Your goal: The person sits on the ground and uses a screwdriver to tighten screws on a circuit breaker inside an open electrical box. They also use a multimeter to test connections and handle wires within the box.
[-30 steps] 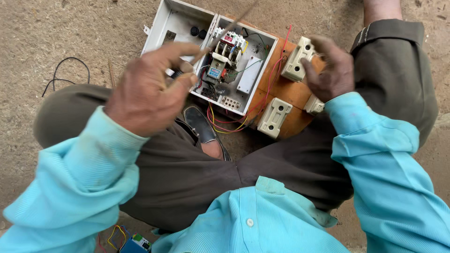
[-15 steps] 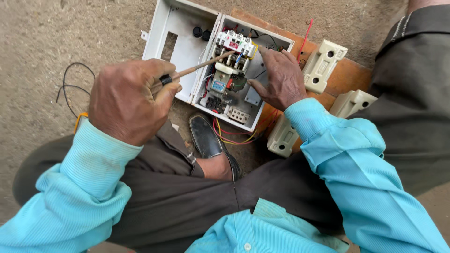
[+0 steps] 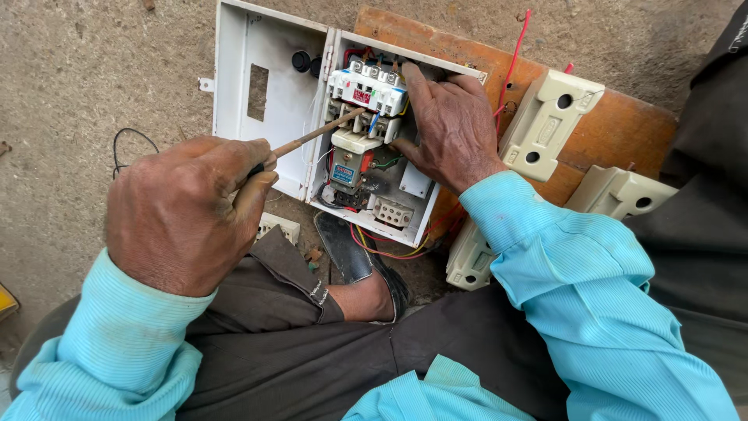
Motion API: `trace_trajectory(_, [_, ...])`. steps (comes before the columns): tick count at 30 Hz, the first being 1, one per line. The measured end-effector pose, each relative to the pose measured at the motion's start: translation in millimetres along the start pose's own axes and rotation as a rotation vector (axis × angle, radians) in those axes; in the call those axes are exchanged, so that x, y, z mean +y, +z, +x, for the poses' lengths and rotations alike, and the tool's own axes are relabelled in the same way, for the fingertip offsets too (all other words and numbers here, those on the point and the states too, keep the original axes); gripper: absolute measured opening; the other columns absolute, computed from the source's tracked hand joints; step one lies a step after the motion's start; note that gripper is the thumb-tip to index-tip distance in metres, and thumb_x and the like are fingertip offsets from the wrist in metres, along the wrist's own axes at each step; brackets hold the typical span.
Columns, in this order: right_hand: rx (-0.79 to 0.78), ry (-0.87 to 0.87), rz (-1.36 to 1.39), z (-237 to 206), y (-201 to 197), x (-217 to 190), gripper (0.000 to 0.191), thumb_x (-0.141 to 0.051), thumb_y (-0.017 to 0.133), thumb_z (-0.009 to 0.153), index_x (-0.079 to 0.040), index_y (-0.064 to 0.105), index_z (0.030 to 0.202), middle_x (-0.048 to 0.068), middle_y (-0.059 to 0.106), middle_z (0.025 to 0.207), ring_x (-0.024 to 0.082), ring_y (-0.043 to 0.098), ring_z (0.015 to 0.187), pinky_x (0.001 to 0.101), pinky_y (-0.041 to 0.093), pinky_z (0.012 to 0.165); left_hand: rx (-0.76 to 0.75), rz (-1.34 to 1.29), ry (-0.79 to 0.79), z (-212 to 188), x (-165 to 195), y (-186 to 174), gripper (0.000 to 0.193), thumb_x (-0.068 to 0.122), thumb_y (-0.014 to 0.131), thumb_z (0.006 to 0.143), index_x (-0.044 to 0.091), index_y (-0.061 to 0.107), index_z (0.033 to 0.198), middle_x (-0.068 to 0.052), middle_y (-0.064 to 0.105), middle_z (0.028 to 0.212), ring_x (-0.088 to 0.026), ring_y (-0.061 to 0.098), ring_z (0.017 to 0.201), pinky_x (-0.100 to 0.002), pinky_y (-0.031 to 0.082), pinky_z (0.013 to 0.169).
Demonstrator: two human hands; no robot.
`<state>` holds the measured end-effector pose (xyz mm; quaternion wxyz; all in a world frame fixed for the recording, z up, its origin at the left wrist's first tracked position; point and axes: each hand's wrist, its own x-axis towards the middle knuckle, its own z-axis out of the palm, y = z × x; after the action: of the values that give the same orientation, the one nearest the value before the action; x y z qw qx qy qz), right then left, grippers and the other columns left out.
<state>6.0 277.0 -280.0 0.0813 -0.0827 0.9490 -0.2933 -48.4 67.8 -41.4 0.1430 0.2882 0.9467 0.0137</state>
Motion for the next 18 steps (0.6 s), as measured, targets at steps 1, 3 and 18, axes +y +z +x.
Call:
trace_trajectory(1, [0.027, -0.023, 0.000, 0.1, 0.5, 0.5, 0.105, -0.046, 0.094, 0.072, 0.001, 0.039, 0.149, 0.015, 0.072, 0.095, 0.033, 0.070, 0.090, 0.0452, 0.042, 0.100, -0.007, 0.011, 0.009, 3.1, 1.8, -1.9, 0.019, 0.015, 0.084, 0.090, 0.004, 0.080, 0.104, -0.015, 0.077, 0.086, -0.026, 0.071, 0.062, -0.038, 0.054, 0.049])
trace_trajectory(3, [0.083, -0.069, -0.001, -0.4, 0.7, 1.3, 0.109, -0.046, 0.094, 0.069, 0.002, 0.037, 0.148, 0.015, 0.072, 0.097, 0.032, 0.070, 0.089, 0.0445, 0.042, 0.097, -0.063, 0.040, -0.007, 10.3, 4.1, -5.5, 0.018, 0.015, 0.084, 0.090, 0.004, 0.081, 0.103, -0.015, 0.077, 0.082, -0.026, 0.070, 0.058, -0.038, 0.053, 0.045])
trace_trajectory(18, [0.096, -0.061, -0.056, 4.2, 4.4, -2.5, 0.109, -0.054, 0.090, 0.069, 0.005, 0.041, 0.146, 0.014, 0.072, 0.093, 0.028, 0.071, 0.087, 0.0395, 0.045, 0.092, -0.318, 0.278, 0.006, 57.0, 23.3, -16.2, 0.019, 0.027, 0.082, 0.089, 0.013, 0.082, 0.102, -0.014, 0.073, 0.080, -0.034, 0.070, 0.063, -0.048, 0.056, 0.056])
